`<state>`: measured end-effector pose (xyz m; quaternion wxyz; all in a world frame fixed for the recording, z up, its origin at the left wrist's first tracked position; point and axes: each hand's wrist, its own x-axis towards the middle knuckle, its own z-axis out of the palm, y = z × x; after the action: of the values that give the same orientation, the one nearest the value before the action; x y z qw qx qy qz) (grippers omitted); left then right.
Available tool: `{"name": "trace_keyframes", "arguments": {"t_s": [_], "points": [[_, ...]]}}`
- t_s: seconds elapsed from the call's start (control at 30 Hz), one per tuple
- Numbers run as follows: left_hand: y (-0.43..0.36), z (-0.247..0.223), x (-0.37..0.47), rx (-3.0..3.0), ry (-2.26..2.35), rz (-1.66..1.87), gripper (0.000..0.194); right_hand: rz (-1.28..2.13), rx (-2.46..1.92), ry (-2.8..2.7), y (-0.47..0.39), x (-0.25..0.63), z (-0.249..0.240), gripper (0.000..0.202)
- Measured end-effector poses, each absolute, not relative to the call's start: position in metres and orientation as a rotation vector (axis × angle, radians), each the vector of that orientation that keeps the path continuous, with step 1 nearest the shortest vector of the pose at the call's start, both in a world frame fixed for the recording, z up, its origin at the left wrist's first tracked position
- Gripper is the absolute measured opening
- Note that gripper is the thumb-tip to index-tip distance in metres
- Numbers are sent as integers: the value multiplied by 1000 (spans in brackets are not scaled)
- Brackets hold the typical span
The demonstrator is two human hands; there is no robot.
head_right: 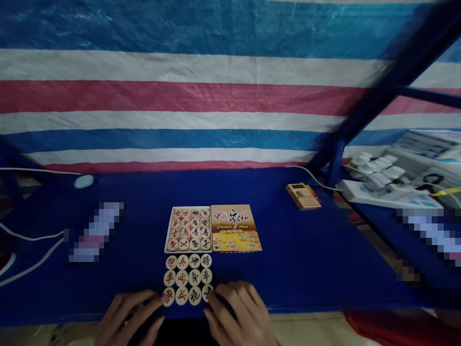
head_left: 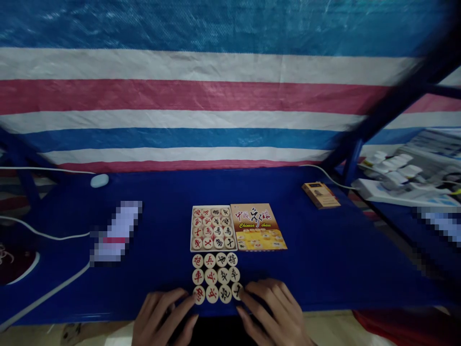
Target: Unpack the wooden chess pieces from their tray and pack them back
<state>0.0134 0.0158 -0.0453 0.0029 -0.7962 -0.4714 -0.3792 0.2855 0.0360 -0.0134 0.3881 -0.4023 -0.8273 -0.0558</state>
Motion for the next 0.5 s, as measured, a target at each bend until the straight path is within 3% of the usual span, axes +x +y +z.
{"name": "trace_keyframes", "arguments": {"t_s": [0.5], "points": [[22, -39, 26, -2528, -1414, -1221, 15, -195, -1030, -2068, 34, 287, -21, 10]]}}
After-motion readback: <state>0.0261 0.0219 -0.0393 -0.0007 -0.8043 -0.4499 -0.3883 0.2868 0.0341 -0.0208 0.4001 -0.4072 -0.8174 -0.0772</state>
